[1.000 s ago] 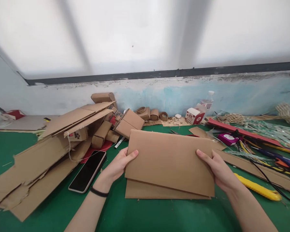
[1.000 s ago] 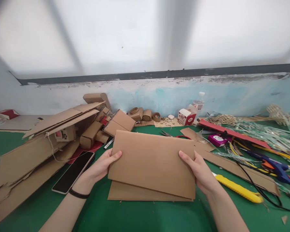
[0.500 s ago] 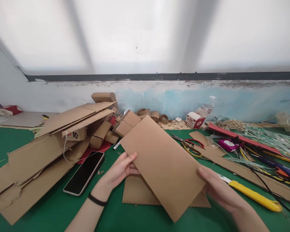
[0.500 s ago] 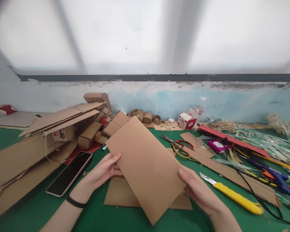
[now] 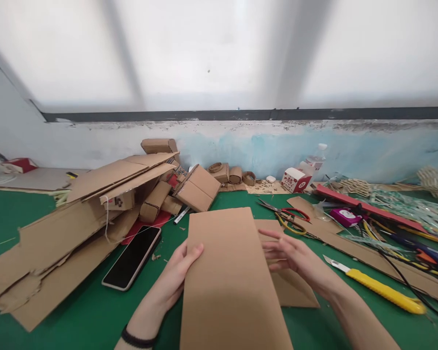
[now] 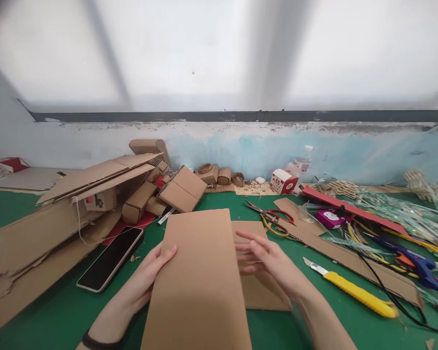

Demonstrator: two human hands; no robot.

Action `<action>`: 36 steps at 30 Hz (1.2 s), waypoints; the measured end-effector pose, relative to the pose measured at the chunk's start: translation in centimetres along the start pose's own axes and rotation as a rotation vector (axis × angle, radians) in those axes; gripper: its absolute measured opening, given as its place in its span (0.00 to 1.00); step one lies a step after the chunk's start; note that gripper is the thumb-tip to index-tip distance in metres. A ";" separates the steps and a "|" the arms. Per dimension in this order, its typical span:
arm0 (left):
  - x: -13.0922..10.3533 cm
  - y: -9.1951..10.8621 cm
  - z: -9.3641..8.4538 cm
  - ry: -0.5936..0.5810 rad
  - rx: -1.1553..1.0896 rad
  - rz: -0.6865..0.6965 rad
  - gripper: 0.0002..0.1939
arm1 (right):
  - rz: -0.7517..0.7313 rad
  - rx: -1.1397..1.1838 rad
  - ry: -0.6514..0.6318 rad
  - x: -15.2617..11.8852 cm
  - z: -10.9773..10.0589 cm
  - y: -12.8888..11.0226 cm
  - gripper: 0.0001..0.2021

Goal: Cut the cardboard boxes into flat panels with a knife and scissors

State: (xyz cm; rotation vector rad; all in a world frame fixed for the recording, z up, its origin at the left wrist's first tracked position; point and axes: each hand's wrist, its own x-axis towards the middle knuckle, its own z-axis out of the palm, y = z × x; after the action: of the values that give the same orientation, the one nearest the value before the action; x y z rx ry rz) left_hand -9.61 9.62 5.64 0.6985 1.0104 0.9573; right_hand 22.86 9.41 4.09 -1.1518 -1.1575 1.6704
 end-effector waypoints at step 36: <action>-1.0 -0.4 -7.9 1.014 1.657 0.375 0.30 | 0.006 0.272 0.158 2.5 -1.4 1.7 0.47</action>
State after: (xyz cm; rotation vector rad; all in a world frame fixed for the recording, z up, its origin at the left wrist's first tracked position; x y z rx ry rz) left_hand -16.93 8.98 2.64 1.8661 2.6985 0.5546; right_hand 23.28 11.60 1.62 -1.0919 -0.8015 1.6491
